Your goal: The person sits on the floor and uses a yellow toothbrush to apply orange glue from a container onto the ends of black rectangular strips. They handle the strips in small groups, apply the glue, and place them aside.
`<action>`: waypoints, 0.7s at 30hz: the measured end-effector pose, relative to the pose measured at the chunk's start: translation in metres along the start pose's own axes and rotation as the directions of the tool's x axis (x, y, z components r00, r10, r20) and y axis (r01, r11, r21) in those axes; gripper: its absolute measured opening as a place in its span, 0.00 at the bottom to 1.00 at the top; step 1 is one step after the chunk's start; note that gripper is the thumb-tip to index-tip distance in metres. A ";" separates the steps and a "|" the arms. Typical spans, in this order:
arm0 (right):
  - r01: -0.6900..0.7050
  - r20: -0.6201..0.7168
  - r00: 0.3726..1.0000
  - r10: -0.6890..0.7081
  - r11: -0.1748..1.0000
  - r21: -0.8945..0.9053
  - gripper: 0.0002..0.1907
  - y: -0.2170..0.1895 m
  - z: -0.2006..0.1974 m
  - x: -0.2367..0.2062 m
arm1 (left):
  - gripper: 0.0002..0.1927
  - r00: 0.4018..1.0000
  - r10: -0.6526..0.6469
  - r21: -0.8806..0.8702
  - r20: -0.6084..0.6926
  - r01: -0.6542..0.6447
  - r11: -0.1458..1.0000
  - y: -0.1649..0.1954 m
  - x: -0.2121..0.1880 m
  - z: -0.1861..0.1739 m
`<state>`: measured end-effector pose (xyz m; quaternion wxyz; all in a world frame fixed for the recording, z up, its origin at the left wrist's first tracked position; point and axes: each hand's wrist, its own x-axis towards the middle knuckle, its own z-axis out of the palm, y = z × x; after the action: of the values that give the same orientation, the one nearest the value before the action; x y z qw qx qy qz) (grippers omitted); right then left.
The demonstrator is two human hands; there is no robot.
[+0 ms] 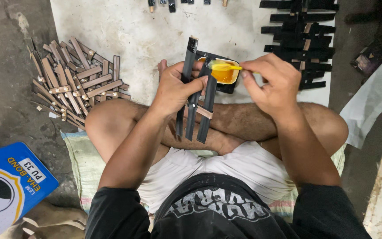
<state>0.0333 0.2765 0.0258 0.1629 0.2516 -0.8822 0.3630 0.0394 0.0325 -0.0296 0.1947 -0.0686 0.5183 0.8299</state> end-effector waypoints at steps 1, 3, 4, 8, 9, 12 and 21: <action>-0.035 0.006 0.999 0.035 0.999 0.006 0.09 0.000 -0.002 0.000 | 0.16 1.000 -0.007 -0.007 -0.020 0.007 1.000 -0.001 0.001 -0.002; -0.111 0.014 0.994 0.111 0.992 0.060 0.08 -0.003 -0.004 -0.001 | 0.15 0.998 -0.012 0.005 -0.054 0.013 1.000 -0.002 0.001 -0.003; -0.152 0.017 0.988 0.151 0.983 0.107 0.08 -0.005 -0.004 -0.003 | 0.15 0.998 -0.010 0.025 -0.068 0.012 1.000 -0.003 0.000 -0.003; -0.152 0.054 0.988 0.147 0.984 0.090 0.09 -0.008 0.005 -0.007 | 0.15 0.991 0.135 0.314 0.009 -0.131 0.940 -0.006 -0.004 0.002; -0.165 0.045 0.986 0.162 0.984 0.063 0.08 -0.006 0.007 -0.007 | 0.15 0.996 0.086 0.257 0.006 -0.085 0.963 -0.007 -0.005 0.003; -0.274 0.038 0.962 0.271 0.953 0.131 0.07 0.003 0.011 -0.007 | 0.15 1.000 -0.006 0.137 0.013 0.004 0.991 -0.007 -0.004 0.008; -0.511 0.295 0.859 0.418 0.687 0.517 0.10 0.015 0.025 -0.038 | 0.18 0.996 0.019 0.112 0.082 -0.028 0.993 -0.009 0.002 0.012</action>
<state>0.0537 0.2800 -0.0180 -0.0873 0.0835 -0.7735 0.6221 0.0420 0.0465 -0.0321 0.2096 -0.0177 0.5569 0.8035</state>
